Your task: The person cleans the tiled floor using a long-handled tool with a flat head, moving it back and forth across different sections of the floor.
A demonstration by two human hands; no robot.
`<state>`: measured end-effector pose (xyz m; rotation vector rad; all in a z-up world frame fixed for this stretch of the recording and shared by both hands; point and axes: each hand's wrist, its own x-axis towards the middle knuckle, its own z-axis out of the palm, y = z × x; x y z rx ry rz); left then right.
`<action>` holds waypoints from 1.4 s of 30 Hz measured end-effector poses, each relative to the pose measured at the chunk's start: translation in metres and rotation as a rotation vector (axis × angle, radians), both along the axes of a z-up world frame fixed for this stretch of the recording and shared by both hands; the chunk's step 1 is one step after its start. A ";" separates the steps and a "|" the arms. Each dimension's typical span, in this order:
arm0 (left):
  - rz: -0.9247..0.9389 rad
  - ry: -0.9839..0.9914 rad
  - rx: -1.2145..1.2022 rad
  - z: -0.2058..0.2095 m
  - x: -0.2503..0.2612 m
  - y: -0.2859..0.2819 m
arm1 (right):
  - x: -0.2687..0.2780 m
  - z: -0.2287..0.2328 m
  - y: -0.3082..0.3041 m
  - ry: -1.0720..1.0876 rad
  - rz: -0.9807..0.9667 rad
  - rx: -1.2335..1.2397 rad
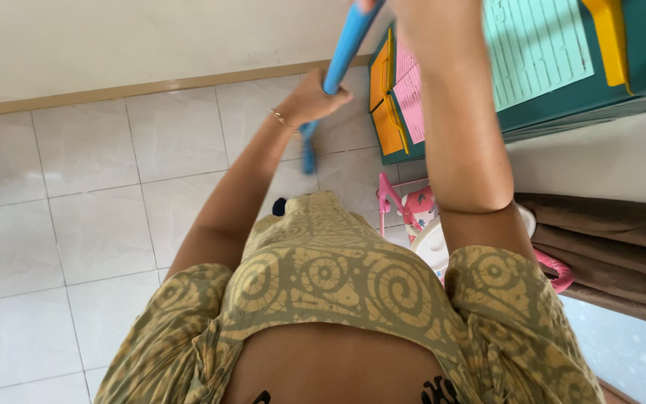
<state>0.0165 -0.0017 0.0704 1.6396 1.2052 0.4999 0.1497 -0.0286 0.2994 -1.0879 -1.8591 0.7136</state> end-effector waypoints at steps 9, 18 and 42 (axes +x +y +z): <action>0.000 -0.505 0.546 -0.078 0.003 -0.001 | -0.083 0.019 -0.011 0.009 0.297 0.043; 0.249 0.005 0.044 -0.073 -0.151 -0.003 | -0.071 -0.008 0.011 0.747 0.397 -0.245; 0.166 -0.322 0.015 -0.080 -0.021 -0.054 | -0.027 0.042 -0.060 0.404 0.299 -0.141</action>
